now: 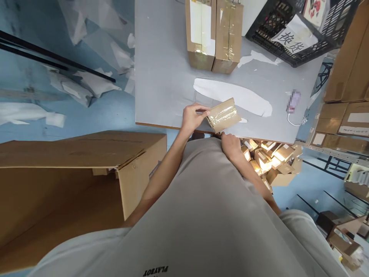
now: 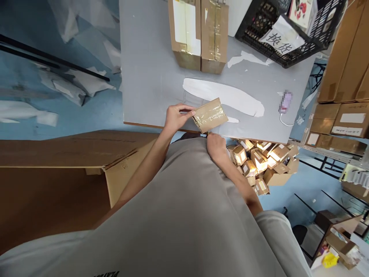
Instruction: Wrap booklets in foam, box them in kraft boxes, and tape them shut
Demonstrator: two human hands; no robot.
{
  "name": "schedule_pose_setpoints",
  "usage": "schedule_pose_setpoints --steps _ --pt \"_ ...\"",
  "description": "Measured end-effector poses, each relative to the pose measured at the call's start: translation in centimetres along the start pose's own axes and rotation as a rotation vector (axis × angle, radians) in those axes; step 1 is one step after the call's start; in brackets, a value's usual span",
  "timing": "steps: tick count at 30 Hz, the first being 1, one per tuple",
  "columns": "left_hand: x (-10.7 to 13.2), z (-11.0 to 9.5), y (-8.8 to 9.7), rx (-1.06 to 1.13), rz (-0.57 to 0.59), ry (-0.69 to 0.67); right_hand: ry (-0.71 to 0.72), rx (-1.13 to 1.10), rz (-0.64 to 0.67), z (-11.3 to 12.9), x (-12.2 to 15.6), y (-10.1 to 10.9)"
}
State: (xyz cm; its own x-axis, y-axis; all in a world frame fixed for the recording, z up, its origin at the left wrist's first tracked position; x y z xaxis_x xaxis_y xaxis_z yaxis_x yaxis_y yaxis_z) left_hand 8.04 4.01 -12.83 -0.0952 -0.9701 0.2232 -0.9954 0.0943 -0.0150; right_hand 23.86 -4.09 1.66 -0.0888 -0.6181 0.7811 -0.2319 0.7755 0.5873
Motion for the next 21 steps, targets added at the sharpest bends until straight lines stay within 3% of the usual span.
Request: schedule_pose_setpoints --steps 3,7,12,16,21 --pt "-0.2 -0.2 0.3 0.007 -0.012 -0.011 0.1 -0.071 -0.079 -2.4 1.6 0.3" --pt "-1.1 -1.1 0.1 -0.031 -0.02 -0.015 0.243 -0.39 -0.271 -6.8 2.1 0.1" --pt "-0.7 -1.6 -0.3 -0.049 -0.033 0.031 0.032 -0.734 -0.539 -10.8 -2.5 -2.2" --pt "0.7 -1.0 0.0 -0.04 -0.003 0.121 -0.04 -0.859 -0.556 -11.7 -6.5 -3.9" --pt "1.8 -0.1 0.3 0.003 0.061 0.24 0.064 -0.961 -0.453 -12.3 -8.6 -4.6"
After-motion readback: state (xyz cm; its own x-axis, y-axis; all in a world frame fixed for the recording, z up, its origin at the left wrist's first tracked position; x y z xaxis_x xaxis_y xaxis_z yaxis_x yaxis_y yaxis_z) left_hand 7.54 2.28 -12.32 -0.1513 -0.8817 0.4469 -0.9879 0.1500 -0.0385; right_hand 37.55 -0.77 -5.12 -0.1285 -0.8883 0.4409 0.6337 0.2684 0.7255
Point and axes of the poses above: each hand's wrist, its own x-axis away from the middle knuckle, its own y-axis out of the back of the hand, z = x × y, the point moved 1 cm from there along -x, towards the middle knuckle, and after that the axes turned 8 degrees about x, right-handed, at the moved point
